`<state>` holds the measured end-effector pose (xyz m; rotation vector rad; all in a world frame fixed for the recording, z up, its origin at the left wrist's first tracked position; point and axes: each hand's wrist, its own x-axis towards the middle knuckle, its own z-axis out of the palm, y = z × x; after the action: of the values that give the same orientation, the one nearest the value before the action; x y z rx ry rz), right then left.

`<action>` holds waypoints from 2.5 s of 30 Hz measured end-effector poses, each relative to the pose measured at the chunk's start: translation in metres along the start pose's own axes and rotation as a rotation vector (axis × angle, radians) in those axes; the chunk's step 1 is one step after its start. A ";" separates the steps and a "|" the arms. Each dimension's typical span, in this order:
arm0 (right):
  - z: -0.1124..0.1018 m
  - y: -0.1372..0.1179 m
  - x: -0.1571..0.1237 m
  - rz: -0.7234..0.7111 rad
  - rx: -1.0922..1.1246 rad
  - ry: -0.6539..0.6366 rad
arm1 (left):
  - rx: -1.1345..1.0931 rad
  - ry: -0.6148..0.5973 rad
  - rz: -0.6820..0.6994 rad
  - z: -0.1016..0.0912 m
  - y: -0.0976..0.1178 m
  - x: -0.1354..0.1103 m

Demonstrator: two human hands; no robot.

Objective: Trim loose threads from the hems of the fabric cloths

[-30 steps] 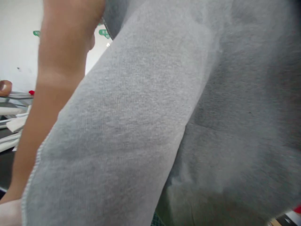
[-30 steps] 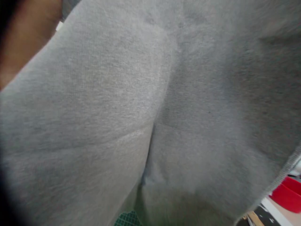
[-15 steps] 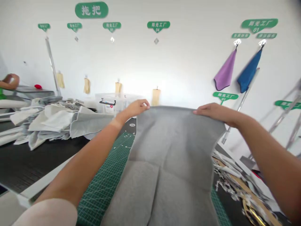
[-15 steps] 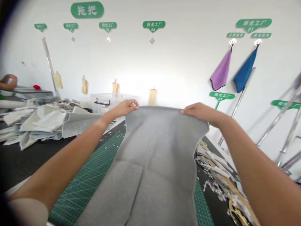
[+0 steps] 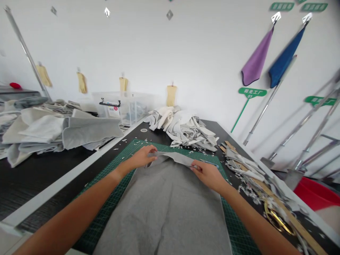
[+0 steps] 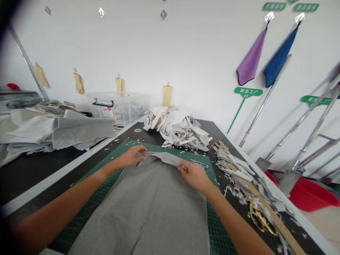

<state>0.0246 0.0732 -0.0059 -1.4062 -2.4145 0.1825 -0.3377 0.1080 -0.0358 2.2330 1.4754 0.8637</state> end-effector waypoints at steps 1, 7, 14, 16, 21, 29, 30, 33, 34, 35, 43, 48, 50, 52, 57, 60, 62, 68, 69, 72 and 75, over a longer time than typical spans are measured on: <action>0.003 -0.001 -0.006 0.004 -0.010 -0.012 | 0.050 -0.014 0.024 0.002 -0.002 -0.004; 0.006 0.012 -0.013 0.140 -0.021 0.071 | 0.182 -0.130 0.083 0.004 0.011 -0.012; 0.009 0.044 -0.012 0.294 -0.002 0.141 | 0.162 -0.099 0.107 0.008 0.017 -0.016; 0.010 0.048 -0.014 0.290 0.009 0.137 | 0.136 -0.063 0.062 0.009 0.014 -0.014; 0.008 0.055 -0.015 0.331 0.051 0.165 | -0.010 0.043 -0.084 0.006 0.014 -0.009; 0.014 0.091 -0.013 0.493 0.032 0.262 | -0.288 0.161 -0.128 0.009 0.010 -0.004; 0.017 0.097 -0.012 0.511 0.008 0.278 | -0.320 0.173 -0.114 0.011 0.008 -0.004; 0.025 0.114 -0.011 0.483 -0.034 0.287 | -0.395 0.192 -0.086 0.017 -0.001 -0.001; 0.027 0.118 -0.010 0.465 -0.029 0.278 | -0.407 0.192 -0.078 0.018 -0.004 0.000; 0.029 0.122 -0.009 0.452 -0.021 0.269 | -0.412 0.190 -0.071 0.020 -0.006 0.001; 0.032 0.140 -0.002 0.405 -0.004 0.255 | -0.327 0.162 -0.048 0.026 -0.010 0.001; 0.032 0.139 -0.004 0.372 -0.025 0.277 | -0.273 0.154 -0.043 0.026 -0.009 0.001; 0.028 0.133 -0.006 0.406 -0.018 0.324 | -0.252 0.155 -0.041 0.027 -0.009 0.001; 0.022 0.125 -0.007 0.464 0.042 0.390 | -0.244 0.156 -0.033 0.027 -0.008 0.002; 0.003 0.092 0.001 0.505 0.602 0.403 | -0.259 0.243 -0.025 0.029 -0.005 0.008; -0.007 0.059 0.010 0.489 0.988 0.247 | -0.303 0.293 -0.036 0.029 -0.002 0.016; -0.010 0.034 0.017 0.427 1.142 0.095 | -0.352 0.300 -0.042 0.029 -0.002 0.023; 0.007 -0.030 0.053 0.229 1.269 -0.071 | -0.486 0.294 -0.052 0.041 -0.010 0.044; 0.011 -0.037 0.063 0.229 1.252 -0.021 | -0.497 0.288 -0.045 0.044 -0.011 0.045; 0.022 -0.048 0.095 0.235 1.154 0.183 | -0.527 0.234 0.013 0.050 -0.011 0.044; 0.030 -0.052 0.120 0.179 0.947 0.295 | -0.562 0.160 0.068 0.050 -0.008 0.040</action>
<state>-0.0826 0.1522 0.0078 -1.0652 -1.5772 0.9392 -0.2999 0.1503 -0.0668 1.8309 1.0444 1.3139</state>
